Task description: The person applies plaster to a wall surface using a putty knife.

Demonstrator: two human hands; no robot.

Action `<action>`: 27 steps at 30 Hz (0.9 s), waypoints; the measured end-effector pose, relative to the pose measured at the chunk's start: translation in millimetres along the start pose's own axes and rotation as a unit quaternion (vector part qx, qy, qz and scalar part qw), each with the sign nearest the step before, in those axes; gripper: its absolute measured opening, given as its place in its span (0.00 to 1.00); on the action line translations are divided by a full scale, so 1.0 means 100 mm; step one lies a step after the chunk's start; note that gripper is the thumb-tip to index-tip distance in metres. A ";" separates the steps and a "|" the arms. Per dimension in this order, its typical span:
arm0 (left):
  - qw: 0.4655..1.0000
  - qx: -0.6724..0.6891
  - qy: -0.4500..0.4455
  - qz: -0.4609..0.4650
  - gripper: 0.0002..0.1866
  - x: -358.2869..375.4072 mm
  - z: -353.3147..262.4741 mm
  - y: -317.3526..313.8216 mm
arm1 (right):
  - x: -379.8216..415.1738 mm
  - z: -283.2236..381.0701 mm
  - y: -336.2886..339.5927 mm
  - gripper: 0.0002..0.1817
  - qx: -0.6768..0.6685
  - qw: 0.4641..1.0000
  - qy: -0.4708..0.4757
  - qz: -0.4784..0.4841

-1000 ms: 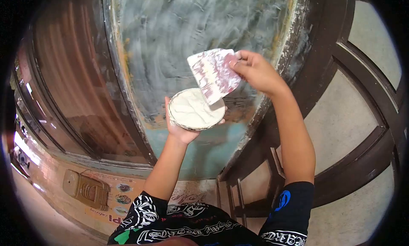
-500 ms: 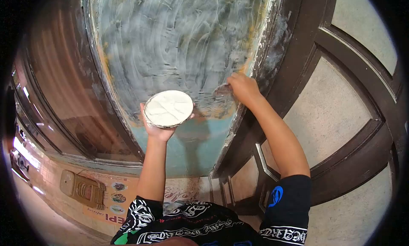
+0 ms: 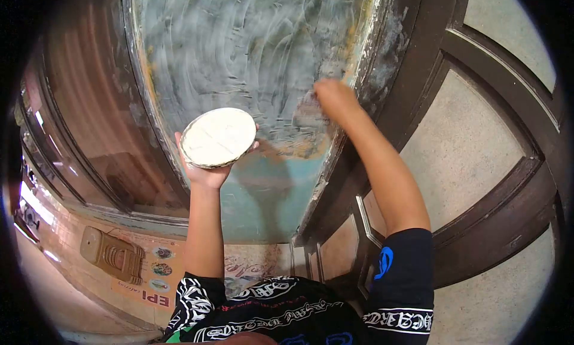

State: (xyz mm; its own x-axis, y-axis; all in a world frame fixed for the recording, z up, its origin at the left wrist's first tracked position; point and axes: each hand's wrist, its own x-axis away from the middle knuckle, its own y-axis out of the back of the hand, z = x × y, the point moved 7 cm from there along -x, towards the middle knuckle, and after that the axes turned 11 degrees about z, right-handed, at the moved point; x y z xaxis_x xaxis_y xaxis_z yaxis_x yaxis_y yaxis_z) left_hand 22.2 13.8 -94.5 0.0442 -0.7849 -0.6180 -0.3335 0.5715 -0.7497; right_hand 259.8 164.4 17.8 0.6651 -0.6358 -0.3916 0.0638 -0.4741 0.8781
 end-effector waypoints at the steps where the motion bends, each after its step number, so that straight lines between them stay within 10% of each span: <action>1: 1.000 -0.005 0.002 -0.016 0.50 0.02 -0.02 0.00 | -0.02 -0.02 0.31 0.05 -0.019 0.999 -0.031 -0.008; 9: 1.000 -0.017 0.015 -0.002 0.49 0.06 -0.05 -0.03 | 0.15 0.19 -0.20 0.02 -0.076 0.987 -0.045 0.132; 17: 0.999 -0.027 0.005 -0.021 0.49 0.07 -0.15 -0.06 | -0.17 -0.25 0.80 0.06 -0.050 0.998 -0.042 -0.019; 22: 1.000 -0.019 0.001 -0.014 0.49 0.13 -0.16 -0.07 | 0.10 0.33 -0.33 0.04 -0.044 0.986 0.002 0.162; 27: 1.000 -0.021 -0.002 -0.005 0.51 0.14 -0.19 -0.10 | -0.07 0.27 -0.34 0.06 0.013 0.998 -0.023 0.052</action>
State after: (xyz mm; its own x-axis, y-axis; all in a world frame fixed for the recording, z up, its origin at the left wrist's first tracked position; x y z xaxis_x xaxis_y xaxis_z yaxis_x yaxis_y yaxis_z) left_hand 8.3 -7.0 -91.4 0.0519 -0.7889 -0.6123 -0.3730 0.5534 -0.7447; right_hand 232.9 168.2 -16.8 0.6317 -0.7098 -0.3117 -0.0235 -0.4195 0.9075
